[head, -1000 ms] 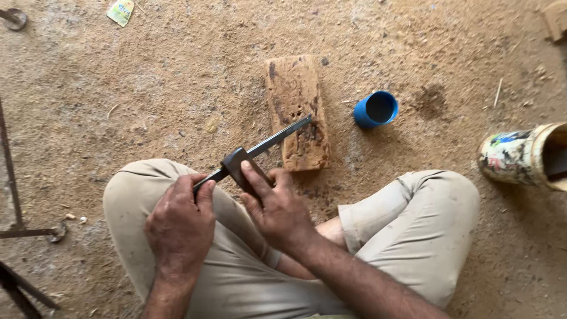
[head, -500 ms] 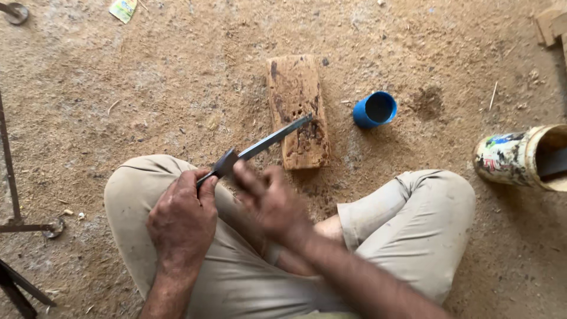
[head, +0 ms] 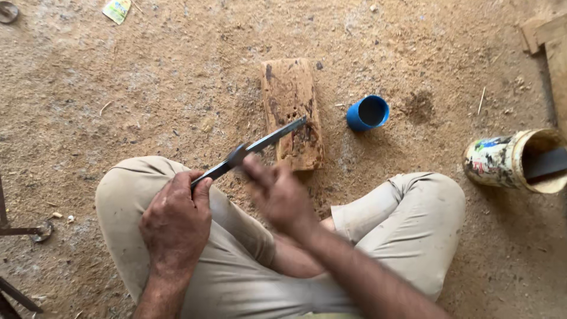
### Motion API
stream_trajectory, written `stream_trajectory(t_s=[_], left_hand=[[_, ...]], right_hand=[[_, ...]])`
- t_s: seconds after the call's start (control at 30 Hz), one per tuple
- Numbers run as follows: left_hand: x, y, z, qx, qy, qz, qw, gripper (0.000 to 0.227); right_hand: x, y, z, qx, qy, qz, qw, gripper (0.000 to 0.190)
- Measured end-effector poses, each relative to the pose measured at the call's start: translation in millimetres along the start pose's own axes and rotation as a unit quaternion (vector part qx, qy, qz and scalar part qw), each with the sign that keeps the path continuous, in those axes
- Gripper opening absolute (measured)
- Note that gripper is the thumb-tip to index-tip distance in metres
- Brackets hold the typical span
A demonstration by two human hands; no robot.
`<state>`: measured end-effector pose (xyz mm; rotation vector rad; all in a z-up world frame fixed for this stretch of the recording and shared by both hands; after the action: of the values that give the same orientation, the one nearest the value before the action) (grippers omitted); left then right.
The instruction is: The person sits on the floor and sharpens a long metal blade using a sharpening stone. They repeatedly rub the stone along the blade's edge, occasionally dipping the stone into a blue cup of liquid and inspecting the blade's edge.
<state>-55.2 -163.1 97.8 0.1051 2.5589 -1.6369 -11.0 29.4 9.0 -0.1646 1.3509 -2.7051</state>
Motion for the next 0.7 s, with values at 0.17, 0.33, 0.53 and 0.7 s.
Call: stream_trajectory(t_s=[0.17,0.33,0.53,0.7], left_hand=[[2.2,-6.4,-5.5,-0.018,-0.006,0.006,1.0,0.024],[2.5,-5.0,-5.5,-0.001,-0.018,-0.003,1.0,0.025],[2.0,-4.3,-5.2,-0.002,0.004,-0.01,1.0,0.024],[1.0,-4.2,-3.8,-0.01,-0.007,0.008,1.0,0.024]], right_hand=[[40.5,-44.6,-71.1,0.048,0.285,0.012,0.957,0.059],[16.8,-12.6,-15.7,0.175,0.267,0.029,0.947,0.053],[13.8,-23.9,-3.8,0.151,0.223,0.005,0.963,0.054],[42.5,-49.7,-60.8,0.062,0.35,0.038,0.934,0.06]])
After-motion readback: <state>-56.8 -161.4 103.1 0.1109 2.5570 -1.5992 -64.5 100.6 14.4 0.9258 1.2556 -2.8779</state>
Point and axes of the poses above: each hand's wrist, its own x-axis towards the middle knuckle, its own y-axis out of the palm, z = x × y, the point moved 1 cm from there along x, towards the middle knuckle, and after that the axes turned 5 degrees about -y, right-handed, at the moved point
